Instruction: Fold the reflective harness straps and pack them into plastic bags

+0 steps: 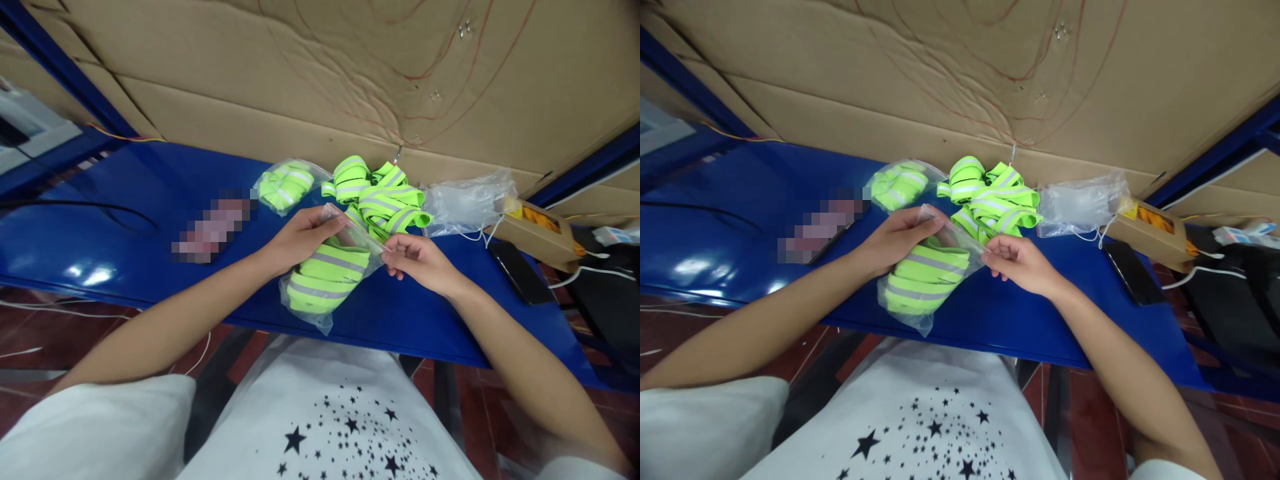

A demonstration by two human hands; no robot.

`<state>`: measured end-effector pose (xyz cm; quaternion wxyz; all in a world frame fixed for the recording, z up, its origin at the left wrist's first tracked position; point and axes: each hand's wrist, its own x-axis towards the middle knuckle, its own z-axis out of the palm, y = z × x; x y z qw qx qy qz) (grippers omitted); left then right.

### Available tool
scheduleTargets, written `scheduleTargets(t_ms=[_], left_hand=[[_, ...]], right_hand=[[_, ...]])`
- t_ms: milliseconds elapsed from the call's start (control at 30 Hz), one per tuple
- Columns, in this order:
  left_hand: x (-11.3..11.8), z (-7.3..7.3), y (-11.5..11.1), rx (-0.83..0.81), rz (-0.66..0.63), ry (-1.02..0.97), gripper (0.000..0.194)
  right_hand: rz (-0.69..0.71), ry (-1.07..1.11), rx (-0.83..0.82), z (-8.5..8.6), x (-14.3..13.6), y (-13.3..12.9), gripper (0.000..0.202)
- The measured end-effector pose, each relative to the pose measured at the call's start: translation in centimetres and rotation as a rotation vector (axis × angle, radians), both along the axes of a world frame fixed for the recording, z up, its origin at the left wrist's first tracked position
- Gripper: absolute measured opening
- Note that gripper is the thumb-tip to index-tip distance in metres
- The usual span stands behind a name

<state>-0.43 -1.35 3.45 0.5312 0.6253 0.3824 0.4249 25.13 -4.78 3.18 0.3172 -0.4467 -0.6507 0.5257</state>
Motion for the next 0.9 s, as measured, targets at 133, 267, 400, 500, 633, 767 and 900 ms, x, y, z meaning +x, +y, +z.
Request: scheduleTargets(t_ms=[133,267,400,500,633,767,900], left_hand=[[0.2,0.1,-0.3,0.024,-0.044,-0.008,0.043],[0.4,0.2,-0.7,0.068,-0.072,-0.016,0.046],[0.4,0.3,-0.9,0.102,-0.075,0.03,0.046],[0.5,0.3,-1.0,0.108,-0.091,0.056,0.048],[0.6,0.3,-1.1,0.089,-0.076,0.042,0.049],[0.6,0.3,-1.3,0.092,-0.089,0.05,0.048],[0.6,0.3,-1.4,0.118,-0.092,0.056,0.047]], right_hand=[[-0.018,0.067,0.017,-0.1,-0.2,-0.2,0.024],[0.005,0.096,-0.012,-0.5,-0.9,-0.6,0.019],[-0.019,0.112,-0.005,-0.4,-1.2,-1.0,0.017],[-0.021,0.098,0.0,-0.3,-1.0,-1.2,0.02],[-0.017,0.088,0.033,-0.6,-1.0,-1.1,0.017],[-0.061,0.11,0.111,-0.8,-1.3,-1.1,0.016],[-0.083,0.085,0.094,-0.6,-1.7,-1.4,0.014]])
